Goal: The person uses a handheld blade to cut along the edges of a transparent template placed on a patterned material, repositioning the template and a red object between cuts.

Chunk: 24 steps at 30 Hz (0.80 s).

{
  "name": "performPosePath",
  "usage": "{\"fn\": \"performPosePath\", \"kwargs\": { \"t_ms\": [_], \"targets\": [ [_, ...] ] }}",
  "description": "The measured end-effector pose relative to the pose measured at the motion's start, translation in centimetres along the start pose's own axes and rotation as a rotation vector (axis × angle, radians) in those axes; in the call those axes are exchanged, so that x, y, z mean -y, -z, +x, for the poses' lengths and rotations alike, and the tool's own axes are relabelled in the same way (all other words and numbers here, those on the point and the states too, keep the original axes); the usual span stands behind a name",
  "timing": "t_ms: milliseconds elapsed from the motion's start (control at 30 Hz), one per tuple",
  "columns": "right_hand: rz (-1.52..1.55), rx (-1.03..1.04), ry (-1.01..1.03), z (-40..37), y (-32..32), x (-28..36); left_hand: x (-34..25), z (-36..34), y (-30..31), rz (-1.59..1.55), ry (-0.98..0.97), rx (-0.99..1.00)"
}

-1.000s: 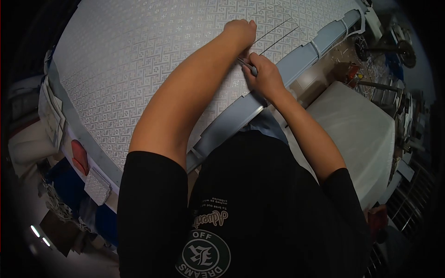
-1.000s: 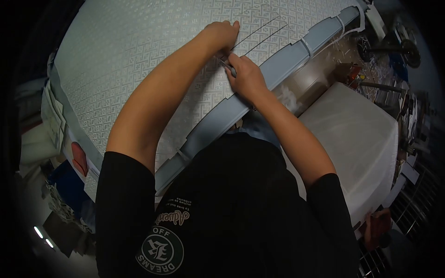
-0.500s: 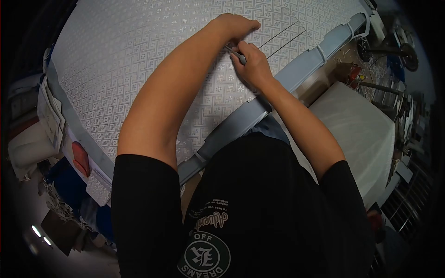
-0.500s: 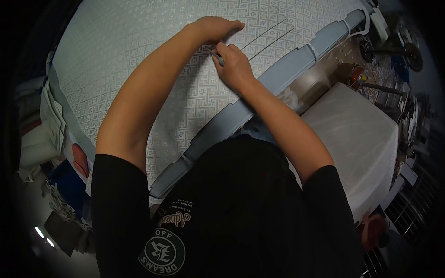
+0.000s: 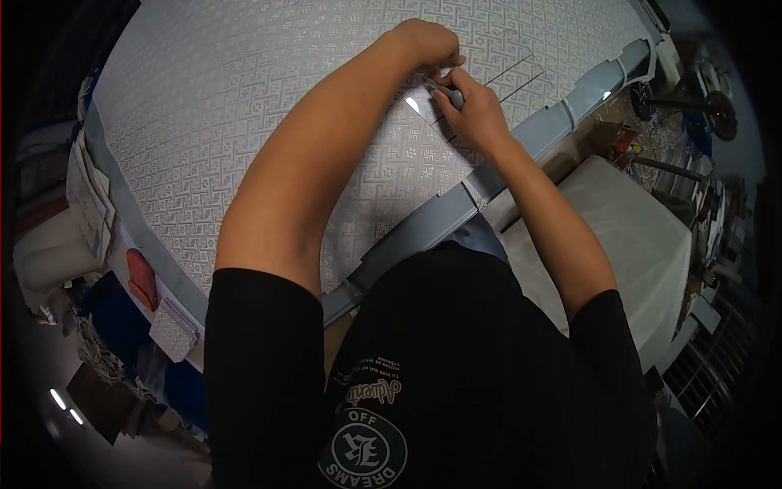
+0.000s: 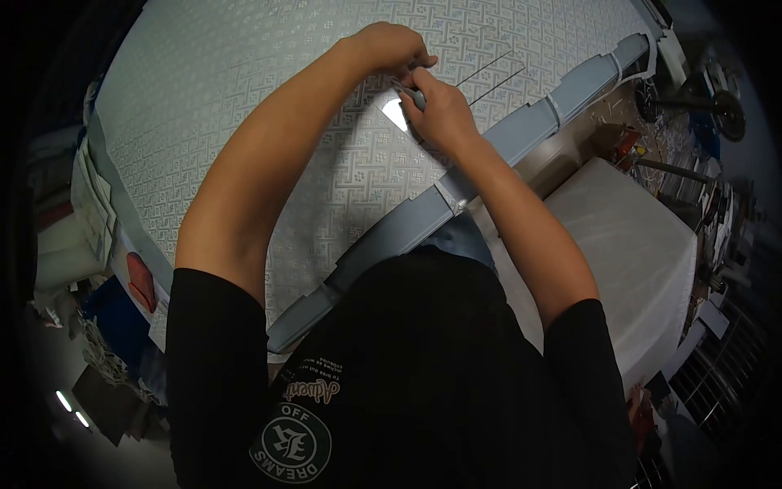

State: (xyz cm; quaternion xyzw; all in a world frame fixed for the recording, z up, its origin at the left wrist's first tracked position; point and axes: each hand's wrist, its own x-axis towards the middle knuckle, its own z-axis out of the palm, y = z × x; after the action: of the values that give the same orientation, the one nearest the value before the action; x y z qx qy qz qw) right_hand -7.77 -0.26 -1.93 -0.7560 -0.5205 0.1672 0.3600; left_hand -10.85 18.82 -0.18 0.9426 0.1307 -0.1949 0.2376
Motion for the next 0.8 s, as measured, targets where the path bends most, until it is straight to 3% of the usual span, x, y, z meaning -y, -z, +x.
{"fn": "performPosePath", "kwargs": {
  "t_ms": [100,167,267,433,600,700,800],
  "targets": [
    [-0.029,0.02,0.014,0.8,0.1,-0.3,0.2,-0.1,0.3,-0.008,-0.004,0.01],
    [-0.046,0.053,0.011,1.2,0.4,-0.1,0.9,0.0,-0.3,-0.013,-0.109,-0.058],
    [-0.1,0.106,-0.009,2.2,1.1,1.4,0.3,-0.1,0.2,-0.126,0.02,-0.005],
    [-0.168,0.151,-0.082,2.4,0.4,1.4,0.3,-0.5,0.4,-0.091,-0.02,-0.009],
    [0.044,-0.156,0.049,0.2,-2.1,-0.4,1.1,0.2,-0.2,0.006,-0.123,-0.072],
    [0.06,-0.151,0.017,-0.7,-2.2,-1.1,1.5,-0.2,-0.8,-0.178,-0.036,0.016],
    [0.213,-0.164,-0.017,-2.7,-0.5,-1.3,3.2,-2.5,-2.7,-0.41,-0.162,-0.09]
  ]
}}
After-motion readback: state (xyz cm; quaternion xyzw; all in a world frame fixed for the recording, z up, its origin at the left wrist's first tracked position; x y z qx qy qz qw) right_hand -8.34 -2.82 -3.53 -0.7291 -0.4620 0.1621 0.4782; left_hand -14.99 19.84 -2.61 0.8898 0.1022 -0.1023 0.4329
